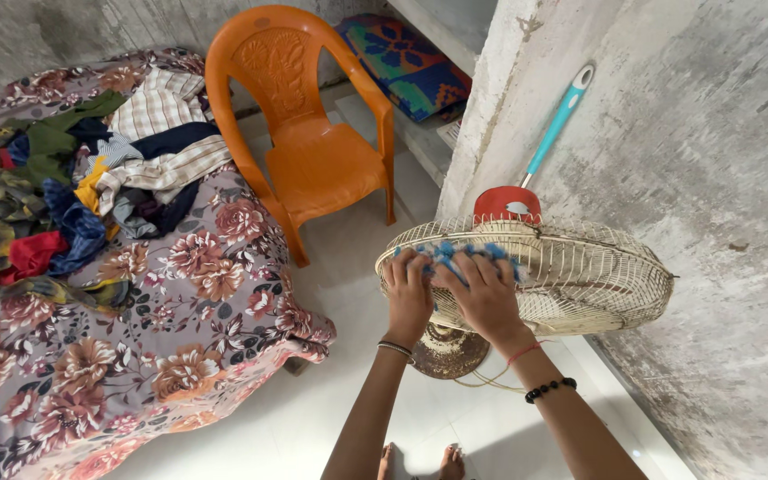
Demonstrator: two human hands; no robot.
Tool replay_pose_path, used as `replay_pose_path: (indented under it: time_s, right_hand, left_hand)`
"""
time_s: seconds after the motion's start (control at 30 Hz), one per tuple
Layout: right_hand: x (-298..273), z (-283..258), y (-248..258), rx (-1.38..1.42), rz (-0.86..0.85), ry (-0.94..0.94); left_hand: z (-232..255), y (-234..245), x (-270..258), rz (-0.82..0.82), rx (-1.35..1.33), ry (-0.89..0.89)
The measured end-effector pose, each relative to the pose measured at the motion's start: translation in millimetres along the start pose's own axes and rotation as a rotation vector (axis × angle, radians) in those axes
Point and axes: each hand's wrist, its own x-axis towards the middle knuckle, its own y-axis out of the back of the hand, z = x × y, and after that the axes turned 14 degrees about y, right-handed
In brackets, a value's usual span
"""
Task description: The person wipes the metal cage, blades, and base of a standing fan using a blue and white striped cloth. They clean the front and back of the fan cage and the circular base, moving around the fan to reach different sides.
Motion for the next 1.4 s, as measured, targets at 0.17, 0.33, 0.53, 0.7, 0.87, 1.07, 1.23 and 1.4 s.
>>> replay_pose_path:
  time_s: [0.17,0.33,0.53,0.7,0.87,1.07,1.23,1.4]
  right_hand:
    - [-29.6,-12.8,-7.9,0.039,-0.06,-0.005]
    - [-25.2,-23.0,-0.2,0.059,-0.109,-0.009]
    - [63.8,-35.7,-7.2,0.068,-0.017,0.06]
    - [75.9,-49.9,-37.8,0.057,-0.227,0.059]
    - [32.8,-64.5,-56.2,0.059,-0.147,0.134]
    - [12.3,-71.2,-43.1,0.194,-0.219,0.069]
    - [-27.0,-56.7,-11.7,0.227,-0.076,-0.066]
    - [-94.3,-7.2,28.8,0.026,0.082,-0.274]
  left_hand:
    - [-16.9,-5.2,-21.4,-0.087,0.065,-0.064]
    - [-33.6,2.4,-36.9,-0.23,0.119,-0.045]
    - [-46.6,29.8,-4.7,0.163,-0.081,0.122]
    - [-80.0,8.9,-3.1,-0.015,-0.224,0.199]
    - [-97.8,-14.1,-22.9,0.045,-0.175,0.255]
    - [-82.4,8.4,-33.6,-0.048,-0.116,0.275]
    - [-34.1,26.9,-35.9,-0.134,0.051,0.086]
    - [62.4,19.1,-1.1,-0.131,0.11,-0.369]
